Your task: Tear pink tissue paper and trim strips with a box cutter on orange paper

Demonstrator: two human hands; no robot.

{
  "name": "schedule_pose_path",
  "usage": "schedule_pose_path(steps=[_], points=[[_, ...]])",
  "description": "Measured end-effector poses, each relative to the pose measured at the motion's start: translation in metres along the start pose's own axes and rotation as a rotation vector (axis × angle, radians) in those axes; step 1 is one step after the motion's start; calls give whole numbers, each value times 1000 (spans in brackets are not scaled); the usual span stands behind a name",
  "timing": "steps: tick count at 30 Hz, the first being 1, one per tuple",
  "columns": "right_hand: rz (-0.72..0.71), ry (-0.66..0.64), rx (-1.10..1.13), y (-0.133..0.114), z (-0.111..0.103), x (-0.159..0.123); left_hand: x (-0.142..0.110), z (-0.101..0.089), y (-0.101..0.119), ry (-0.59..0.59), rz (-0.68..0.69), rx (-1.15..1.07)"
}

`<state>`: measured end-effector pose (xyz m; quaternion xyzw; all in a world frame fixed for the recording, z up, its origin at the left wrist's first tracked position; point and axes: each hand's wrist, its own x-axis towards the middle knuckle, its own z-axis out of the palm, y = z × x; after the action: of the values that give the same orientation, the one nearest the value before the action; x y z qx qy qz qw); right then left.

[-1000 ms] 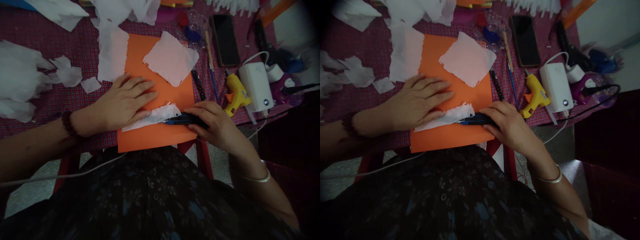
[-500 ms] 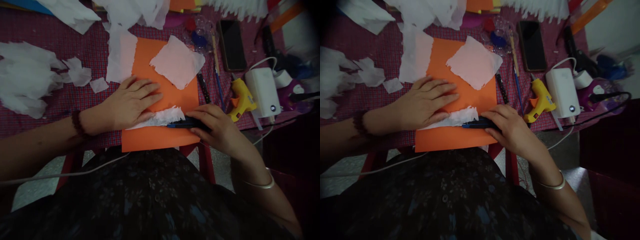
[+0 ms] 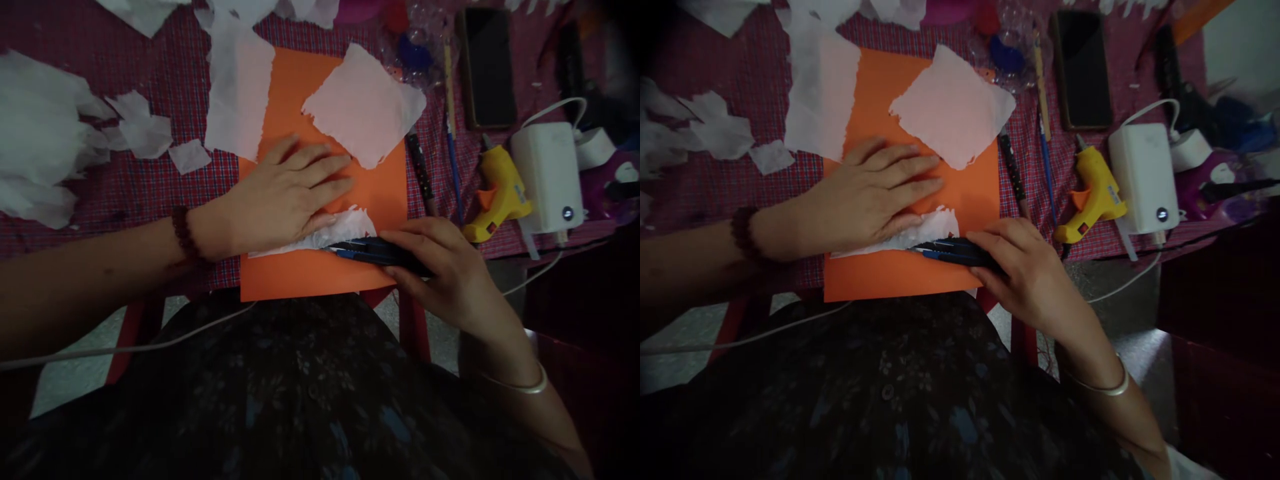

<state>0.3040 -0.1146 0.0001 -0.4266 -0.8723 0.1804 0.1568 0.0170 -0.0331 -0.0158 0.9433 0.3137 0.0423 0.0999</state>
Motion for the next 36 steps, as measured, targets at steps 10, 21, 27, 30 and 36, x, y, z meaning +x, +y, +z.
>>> schedule_pose_path(steps=[10, 21, 27, 30, 36], points=[[129, 82, 9, -22, 9, -35, 0, 1, -2, 57, 24, 33], [36, 27, 7, -2, -2, -6, 0, 1, -5, 7, 25, -31], [-46, 9, 22, 0, -1, 11, 0, 0, -5, 3, 16, -73], [-18, -5, 31, -2, 0, 13, 0, 0, -5, 11, 14, -67], [21, 12, 43, -13, 6, -9, -1, 2, -4, 51, 43, 28]])
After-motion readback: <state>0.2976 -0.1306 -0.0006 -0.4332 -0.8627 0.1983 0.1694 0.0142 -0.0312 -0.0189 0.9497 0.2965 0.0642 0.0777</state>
